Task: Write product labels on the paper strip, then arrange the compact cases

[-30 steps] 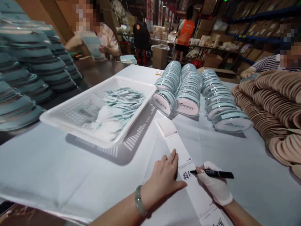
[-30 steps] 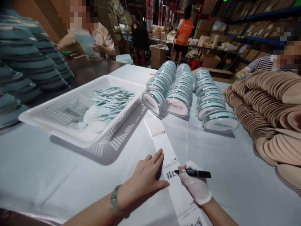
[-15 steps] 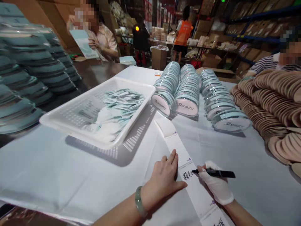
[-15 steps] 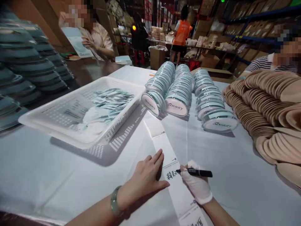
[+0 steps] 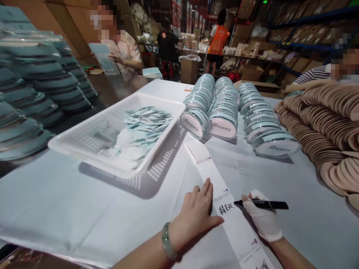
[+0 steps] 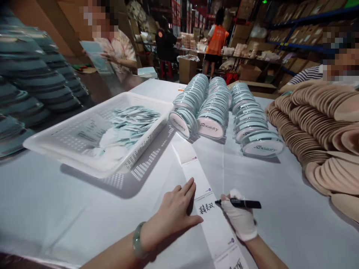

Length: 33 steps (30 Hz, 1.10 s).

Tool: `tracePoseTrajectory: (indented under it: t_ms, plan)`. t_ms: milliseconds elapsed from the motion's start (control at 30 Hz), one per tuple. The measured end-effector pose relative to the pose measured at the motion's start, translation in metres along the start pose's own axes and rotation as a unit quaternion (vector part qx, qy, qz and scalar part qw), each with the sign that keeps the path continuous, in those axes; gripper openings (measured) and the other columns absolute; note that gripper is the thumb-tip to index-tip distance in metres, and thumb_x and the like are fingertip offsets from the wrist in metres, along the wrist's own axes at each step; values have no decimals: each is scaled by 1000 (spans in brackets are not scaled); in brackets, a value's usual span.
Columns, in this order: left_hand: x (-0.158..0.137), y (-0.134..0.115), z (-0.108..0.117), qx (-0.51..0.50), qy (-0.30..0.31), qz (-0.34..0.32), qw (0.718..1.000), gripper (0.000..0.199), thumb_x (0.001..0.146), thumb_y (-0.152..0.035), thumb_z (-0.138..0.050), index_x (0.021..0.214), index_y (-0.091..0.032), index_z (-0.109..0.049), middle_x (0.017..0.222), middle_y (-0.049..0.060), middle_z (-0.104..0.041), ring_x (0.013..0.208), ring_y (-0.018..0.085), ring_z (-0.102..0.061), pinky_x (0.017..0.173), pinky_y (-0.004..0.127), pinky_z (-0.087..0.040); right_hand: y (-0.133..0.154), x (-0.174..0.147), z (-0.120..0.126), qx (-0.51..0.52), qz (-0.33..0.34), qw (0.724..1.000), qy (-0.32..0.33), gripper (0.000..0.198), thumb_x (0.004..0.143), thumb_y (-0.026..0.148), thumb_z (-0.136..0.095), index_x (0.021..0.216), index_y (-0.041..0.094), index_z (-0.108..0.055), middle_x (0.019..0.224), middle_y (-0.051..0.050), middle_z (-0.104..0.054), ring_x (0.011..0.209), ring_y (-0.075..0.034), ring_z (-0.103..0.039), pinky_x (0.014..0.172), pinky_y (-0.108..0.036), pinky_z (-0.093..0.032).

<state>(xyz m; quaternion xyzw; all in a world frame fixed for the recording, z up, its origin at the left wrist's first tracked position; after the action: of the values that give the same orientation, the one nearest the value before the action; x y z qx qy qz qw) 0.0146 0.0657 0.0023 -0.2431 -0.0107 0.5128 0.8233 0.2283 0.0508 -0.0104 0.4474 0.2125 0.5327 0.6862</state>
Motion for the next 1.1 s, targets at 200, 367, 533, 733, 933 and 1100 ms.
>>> tracePoseTrajectory:
  t_ms: [200, 367, 533, 733, 933, 1100]
  plan:
    - [1, 1, -1, -3, 0, -2, 1000, 103, 78, -64, -71, 157, -10, -35, 168, 14, -29, 121, 39, -58, 92, 50, -57, 2, 2, -1, 31, -35, 999, 20, 40, 67, 54, -73, 57, 24, -49, 58, -1, -56, 57, -17, -56, 59, -29, -47]
    - [1, 1, -1, -7, -1, -2, 1000, 103, 78, -64, -72, 157, -10, -36, 168, 14, -28, 121, 40, -58, 93, 52, -56, -5, 0, -5, 85, -82, 992, 45, 41, 64, 53, -77, 59, 24, -48, 56, 1, -52, 53, -15, -50, 53, -28, -45]
    - [1, 1, -1, -3, -4, 0, 1000, 104, 77, -65, -72, 157, -10, -36, 168, 14, -29, 120, 40, -58, 91, 51, -57, -13, 1, -2, 79, -65, 994, 25, 40, 63, 52, -78, 60, 23, -50, 60, 0, -54, 57, -17, -54, 58, -29, -49]
    - [1, 0, -1, 1, 0, 0, 1000, 103, 77, -65, -72, 157, -11, -36, 168, 14, -28, 120, 40, -58, 91, 50, -57, -9, 2, 2, 42, -65, 995, 60, 39, 67, 47, -72, 59, 25, -41, 55, 4, -44, 52, -13, -44, 52, -27, -42]
    - [2, 0, -2, 3, 5, 4, 1000, 103, 77, -64, -72, 158, -12, -35, 169, 14, -27, 123, 40, -57, 93, 51, -56, -7, 2, 1, 35, -44, 996, 63, 42, 70, 55, -74, 59, 23, -50, 58, 1, -50, 57, -15, -49, 57, -28, -44]
    - [2, 0, -2, 0, 8, 4, 1000, 102, 77, -64, -71, 158, -12, -35, 169, 14, -27, 122, 40, -58, 92, 50, -56, 0, 1, 1, 16, -38, 997, 60, 40, 69, 54, -71, 57, 23, -49, 55, 2, -50, 54, -15, -48, 56, -29, -42]
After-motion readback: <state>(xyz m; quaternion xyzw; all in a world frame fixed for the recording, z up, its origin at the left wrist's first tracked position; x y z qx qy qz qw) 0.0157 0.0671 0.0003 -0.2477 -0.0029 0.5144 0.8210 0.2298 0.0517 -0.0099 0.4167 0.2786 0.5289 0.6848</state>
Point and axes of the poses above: each hand's wrist, its own x-axis towards the middle knuckle, its own z-axis out of the back of the hand, y = z × x, the point moved 4 cm from there along x, towards the middle knuckle
